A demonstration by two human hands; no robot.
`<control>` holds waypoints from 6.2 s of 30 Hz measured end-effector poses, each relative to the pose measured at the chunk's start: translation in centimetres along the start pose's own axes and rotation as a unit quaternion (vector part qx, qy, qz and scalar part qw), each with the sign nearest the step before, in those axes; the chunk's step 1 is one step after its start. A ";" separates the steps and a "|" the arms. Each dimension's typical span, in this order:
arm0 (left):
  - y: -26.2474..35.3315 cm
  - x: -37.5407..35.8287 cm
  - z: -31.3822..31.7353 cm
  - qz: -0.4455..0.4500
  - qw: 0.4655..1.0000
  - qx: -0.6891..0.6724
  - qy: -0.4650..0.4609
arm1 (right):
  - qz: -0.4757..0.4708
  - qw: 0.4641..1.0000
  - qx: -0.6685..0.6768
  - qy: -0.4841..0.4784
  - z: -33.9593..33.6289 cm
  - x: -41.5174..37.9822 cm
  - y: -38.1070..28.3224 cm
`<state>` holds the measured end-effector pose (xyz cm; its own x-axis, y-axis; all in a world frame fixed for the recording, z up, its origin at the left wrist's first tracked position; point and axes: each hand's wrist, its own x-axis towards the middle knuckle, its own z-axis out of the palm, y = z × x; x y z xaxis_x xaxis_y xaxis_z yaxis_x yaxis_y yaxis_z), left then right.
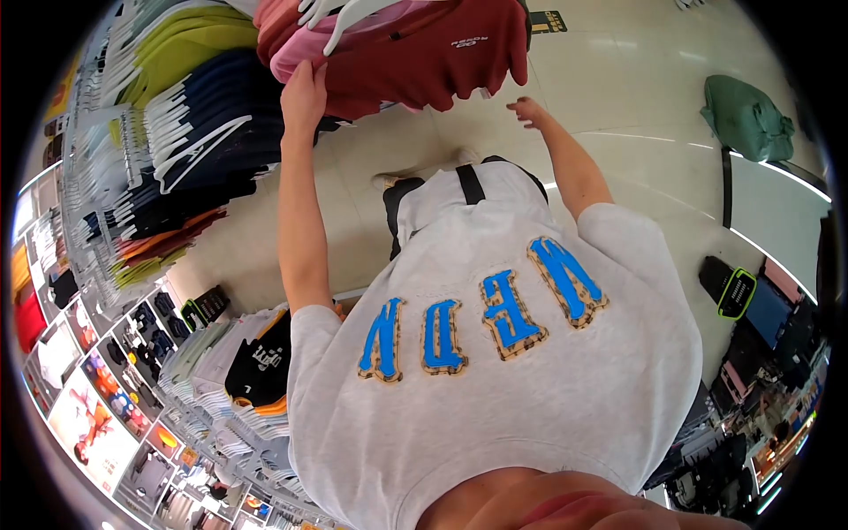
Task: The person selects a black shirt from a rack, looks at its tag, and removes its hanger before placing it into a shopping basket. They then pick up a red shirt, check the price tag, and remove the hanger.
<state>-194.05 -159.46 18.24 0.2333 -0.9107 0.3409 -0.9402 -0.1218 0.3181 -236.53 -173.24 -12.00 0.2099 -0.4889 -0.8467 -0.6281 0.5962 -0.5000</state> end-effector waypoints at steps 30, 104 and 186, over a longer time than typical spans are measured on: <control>5.7 -1.8 -23.1 -0.057 0.944 -0.123 0.301 | -0.304 0.951 -0.043 0.033 -0.2 -1.2 -4.5; 7.3 -13.1 -17.7 -0.202 0.943 -0.108 0.243 | -0.357 0.879 0.180 -0.260 2.7 -33.7 -16.0; 5.5 -13.9 -18.4 -0.181 0.921 -0.091 0.332 | -0.389 0.897 0.167 -0.125 4.3 -36.6 -18.6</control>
<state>-197.92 -140.24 31.58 0.6803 -0.3734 0.6307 -0.7282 -0.2471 0.6392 -229.30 -163.74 27.54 0.6749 -0.7068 -0.2121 0.0317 0.3149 -0.9486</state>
